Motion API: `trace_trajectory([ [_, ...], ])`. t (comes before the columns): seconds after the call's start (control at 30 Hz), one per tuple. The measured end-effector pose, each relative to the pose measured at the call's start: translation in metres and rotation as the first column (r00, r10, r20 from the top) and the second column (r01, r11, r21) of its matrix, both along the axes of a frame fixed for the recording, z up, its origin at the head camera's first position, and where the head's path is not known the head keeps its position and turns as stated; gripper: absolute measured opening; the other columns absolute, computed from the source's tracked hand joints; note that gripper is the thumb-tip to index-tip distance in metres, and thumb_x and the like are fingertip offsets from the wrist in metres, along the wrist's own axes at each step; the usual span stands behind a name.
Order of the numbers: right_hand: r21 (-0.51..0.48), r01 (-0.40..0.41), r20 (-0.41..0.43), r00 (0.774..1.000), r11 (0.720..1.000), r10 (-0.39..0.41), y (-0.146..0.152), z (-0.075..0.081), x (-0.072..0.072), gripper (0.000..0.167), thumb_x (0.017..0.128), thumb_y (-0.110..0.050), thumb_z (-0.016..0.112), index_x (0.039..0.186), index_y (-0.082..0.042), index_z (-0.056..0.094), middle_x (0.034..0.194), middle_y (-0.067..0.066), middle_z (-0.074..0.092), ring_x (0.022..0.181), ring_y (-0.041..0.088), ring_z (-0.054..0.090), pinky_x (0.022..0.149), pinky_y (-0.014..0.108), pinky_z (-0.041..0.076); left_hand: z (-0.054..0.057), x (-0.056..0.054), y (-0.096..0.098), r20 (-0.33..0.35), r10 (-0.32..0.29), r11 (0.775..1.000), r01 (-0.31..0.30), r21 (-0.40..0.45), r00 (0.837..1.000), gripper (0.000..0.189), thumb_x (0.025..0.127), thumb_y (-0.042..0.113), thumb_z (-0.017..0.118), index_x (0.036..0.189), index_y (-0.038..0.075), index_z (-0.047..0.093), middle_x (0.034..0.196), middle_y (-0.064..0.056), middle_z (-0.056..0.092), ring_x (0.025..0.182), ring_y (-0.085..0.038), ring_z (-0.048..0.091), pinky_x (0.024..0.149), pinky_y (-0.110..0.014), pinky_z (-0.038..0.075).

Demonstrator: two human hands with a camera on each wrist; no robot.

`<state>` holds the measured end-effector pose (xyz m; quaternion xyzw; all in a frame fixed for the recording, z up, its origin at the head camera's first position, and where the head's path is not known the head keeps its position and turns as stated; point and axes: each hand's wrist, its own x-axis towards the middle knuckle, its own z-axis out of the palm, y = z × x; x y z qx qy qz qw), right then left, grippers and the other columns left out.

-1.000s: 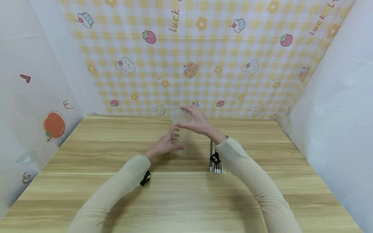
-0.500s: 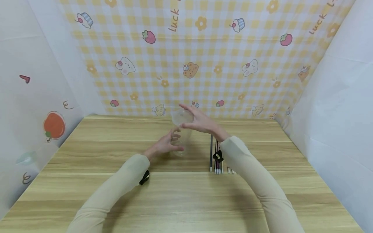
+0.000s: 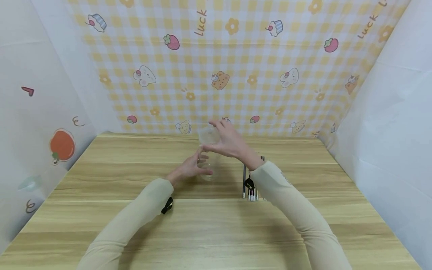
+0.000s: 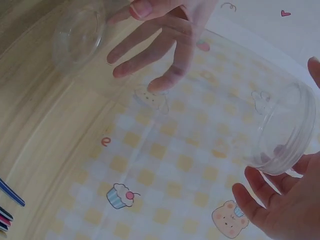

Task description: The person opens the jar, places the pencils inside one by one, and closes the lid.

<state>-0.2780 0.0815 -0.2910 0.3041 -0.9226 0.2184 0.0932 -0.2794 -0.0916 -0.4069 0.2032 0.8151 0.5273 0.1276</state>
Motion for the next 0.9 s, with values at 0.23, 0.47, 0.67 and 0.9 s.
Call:
trace_trajectory([
  [0.23, -0.041, -0.023, -0.029, 0.999, 0.999, 0.022, 0.0, -0.003, -0.001, 0.082, 0.07, -0.048, 0.068, 0.131, -0.004, 0.036, 0.122, 0.011, 0.045, 0.105, 0.022, 0.041, 0.085, 0.033, 0.038, 0.0, 0.001, 0.0, -0.018, -0.022, 1.0, 0.022, 0.01, 1.0, 0.094, 0.073, 0.012, 0.073, 0.14, 0.017, 0.008, 0.136, -0.019, 0.028, 0.118, -0.035, 0.036, 0.096, -0.047, 0.029],
  [0.47, -0.132, -0.15, 0.003, 0.988, 0.98, 0.152, 0.005, -0.004, -0.006, 0.073, 0.073, -0.031, 0.071, 0.131, -0.003, 0.037, 0.128, 0.01, 0.042, 0.108, 0.022, 0.04, 0.086, 0.036, 0.038, -0.001, 0.0, 0.0, -0.001, -0.015, 0.999, 0.015, 0.031, 1.0, 0.093, 0.071, 0.012, 0.074, 0.14, 0.021, 0.012, 0.138, -0.01, 0.024, 0.12, -0.031, 0.033, 0.097, -0.044, 0.03],
  [0.67, -0.168, -0.232, 0.031, 0.97, 0.958, 0.241, 0.009, -0.006, -0.009, 0.07, 0.075, -0.024, 0.065, 0.134, -0.005, 0.033, 0.134, 0.007, 0.037, 0.11, 0.02, 0.04, 0.083, 0.036, 0.04, 0.0, 0.0, 0.001, 0.005, -0.003, 1.0, 0.003, 0.021, 1.0, 0.085, 0.07, 0.014, 0.075, 0.135, 0.02, 0.021, 0.132, -0.019, 0.035, 0.118, -0.033, 0.036, 0.096, -0.045, 0.03],
  [0.9, -0.187, -0.197, 0.063, 0.975, 0.963, 0.212, 0.014, -0.004, -0.009, 0.071, 0.079, -0.033, 0.062, 0.137, -0.012, 0.028, 0.14, 0.007, 0.026, 0.127, 0.021, 0.021, 0.1, 0.046, 0.022, -0.001, -0.001, 0.001, -0.012, -0.012, 1.0, 0.012, 0.016, 1.0, 0.083, 0.071, 0.013, 0.074, 0.134, 0.011, 0.021, 0.13, -0.022, 0.036, 0.117, -0.036, 0.036, 0.096, -0.046, 0.03],
])
